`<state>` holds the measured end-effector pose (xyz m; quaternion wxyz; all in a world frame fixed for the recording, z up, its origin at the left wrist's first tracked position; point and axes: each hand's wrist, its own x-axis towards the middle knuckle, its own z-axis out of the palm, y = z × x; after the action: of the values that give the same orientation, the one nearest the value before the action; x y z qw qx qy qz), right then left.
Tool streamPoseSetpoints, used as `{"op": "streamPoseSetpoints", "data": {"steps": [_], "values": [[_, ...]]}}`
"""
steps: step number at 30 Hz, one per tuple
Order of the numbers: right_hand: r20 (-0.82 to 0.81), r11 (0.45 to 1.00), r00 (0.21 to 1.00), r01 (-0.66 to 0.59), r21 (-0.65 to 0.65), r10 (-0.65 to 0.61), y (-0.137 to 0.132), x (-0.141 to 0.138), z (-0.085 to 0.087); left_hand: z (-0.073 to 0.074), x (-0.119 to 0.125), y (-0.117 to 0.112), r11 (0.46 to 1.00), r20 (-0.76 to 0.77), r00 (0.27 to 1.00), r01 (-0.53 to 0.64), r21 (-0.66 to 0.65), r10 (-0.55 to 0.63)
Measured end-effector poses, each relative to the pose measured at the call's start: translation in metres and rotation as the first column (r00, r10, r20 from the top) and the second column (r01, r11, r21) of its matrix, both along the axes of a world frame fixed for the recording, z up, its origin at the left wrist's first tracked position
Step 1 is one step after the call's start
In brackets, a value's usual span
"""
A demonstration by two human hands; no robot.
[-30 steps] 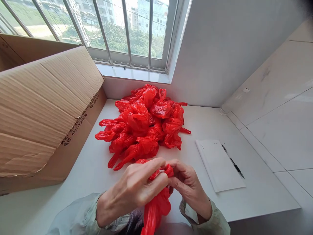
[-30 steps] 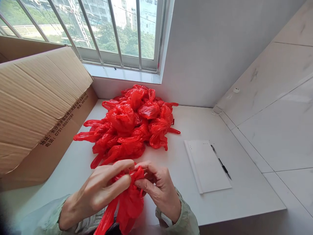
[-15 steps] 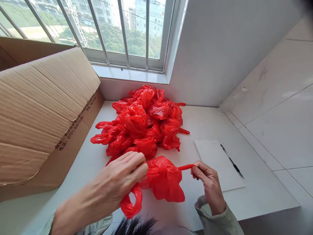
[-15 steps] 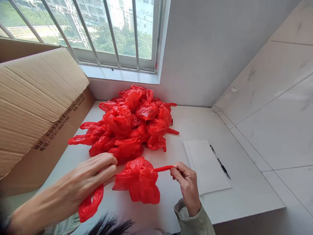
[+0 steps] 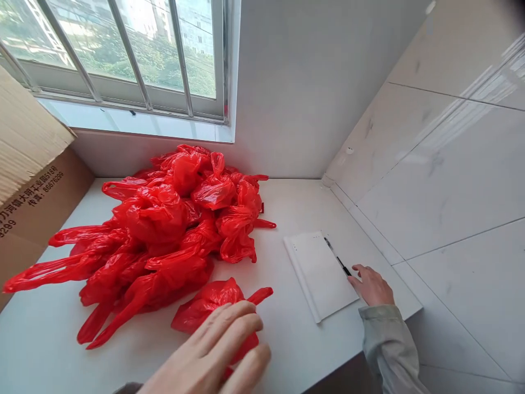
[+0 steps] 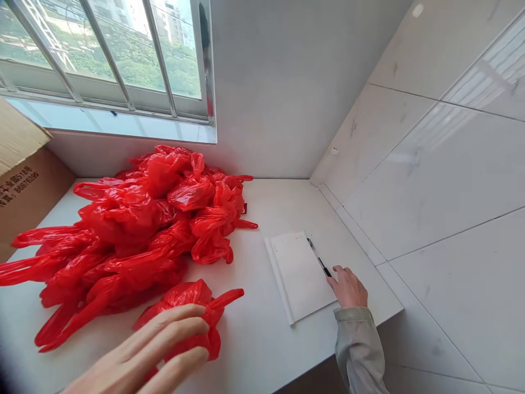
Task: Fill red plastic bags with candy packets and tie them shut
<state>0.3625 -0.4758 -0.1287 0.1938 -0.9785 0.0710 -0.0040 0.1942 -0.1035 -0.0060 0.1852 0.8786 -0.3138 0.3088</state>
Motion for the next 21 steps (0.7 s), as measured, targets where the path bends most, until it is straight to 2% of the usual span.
{"op": "streamPoseSetpoints", "data": {"steps": [2, 4, 6, 8, 11, 13, 15, 16, 17, 18, 19, 20, 21], "values": [[-0.034, 0.999, 0.999, -0.04, -0.01, 0.04, -0.005, 0.008, -0.012, -0.01, 0.014, -0.027, 0.981, -0.075, 0.996, 0.054, 0.184, -0.041], [-0.062, 0.998, 0.996, -0.068, 0.007, 0.068, -0.008, 0.015, -0.02, -0.021, 0.031, -0.051, 0.937, -0.153, 0.987, 0.097, 0.337, -0.048], [-0.09, 0.996, 0.992, -0.079, 0.05, 0.084, -0.012, 0.021, -0.025, -0.034, 0.049, -0.072, 0.902, -0.183, 0.983, 0.091, 0.421, -0.014], [-0.124, 0.989, 0.987, -0.084, 0.122, 0.1, -0.017, 0.027, -0.027, -0.052, 0.067, -0.091, 0.887, -0.182, 0.983, 0.078, 0.454, 0.006], [-0.172, 0.961, 0.978, -0.073, 0.267, 0.122, -0.024, 0.031, -0.026, -0.087, 0.091, -0.113, 0.88, -0.264, 0.964, 0.109, 0.462, 0.018], [-0.181, 0.93, 0.976, -0.047, 0.365, 0.12, -0.027, 0.03, -0.021, -0.11, 0.101, -0.12, 0.881, -0.318, 0.947, 0.127, 0.456, 0.029], [-0.162, 0.892, 0.981, -0.026, 0.451, 0.111, -0.029, 0.028, -0.011, -0.126, 0.104, -0.119, 0.88, -0.336, 0.941, 0.126, 0.458, 0.039], [-0.136, 0.851, 0.986, -0.01, 0.526, 0.096, -0.029, 0.028, -0.004, -0.131, 0.102, -0.116, 0.88, -0.333, 0.942, 0.123, 0.459, 0.042], [-0.101, 0.774, 0.993, 0.014, 0.633, 0.065, -0.026, 0.028, 0.003, -0.133, 0.099, -0.111, 0.881, -0.325, 0.945, 0.121, 0.458, 0.039], [-0.068, 0.66, 0.997, 0.036, 0.75, 0.022, -0.022, 0.029, 0.01, -0.132, 0.095, -0.106, 0.882, -0.32, 0.947, 0.123, 0.455, 0.033], [-0.044, 0.521, 0.999, 0.05, 0.852, -0.025, -0.015, 0.03, 0.016, -0.13, 0.09, -0.099, 0.883, -0.318, 0.948, 0.126, 0.452, 0.027], [-0.033, 0.377, 0.997, 0.055, 0.924, -0.066, -0.005, 0.031, 0.021, -0.127, 0.086, -0.093, 0.883, -0.317, 0.948, 0.128, 0.452, 0.024], [-0.03, 0.274, 0.996, 0.051, 0.96, -0.082, 0.009, 0.031, 0.024, -0.124, 0.082, -0.087, 0.881, -0.317, 0.948, 0.133, 0.454, 0.021]]}}
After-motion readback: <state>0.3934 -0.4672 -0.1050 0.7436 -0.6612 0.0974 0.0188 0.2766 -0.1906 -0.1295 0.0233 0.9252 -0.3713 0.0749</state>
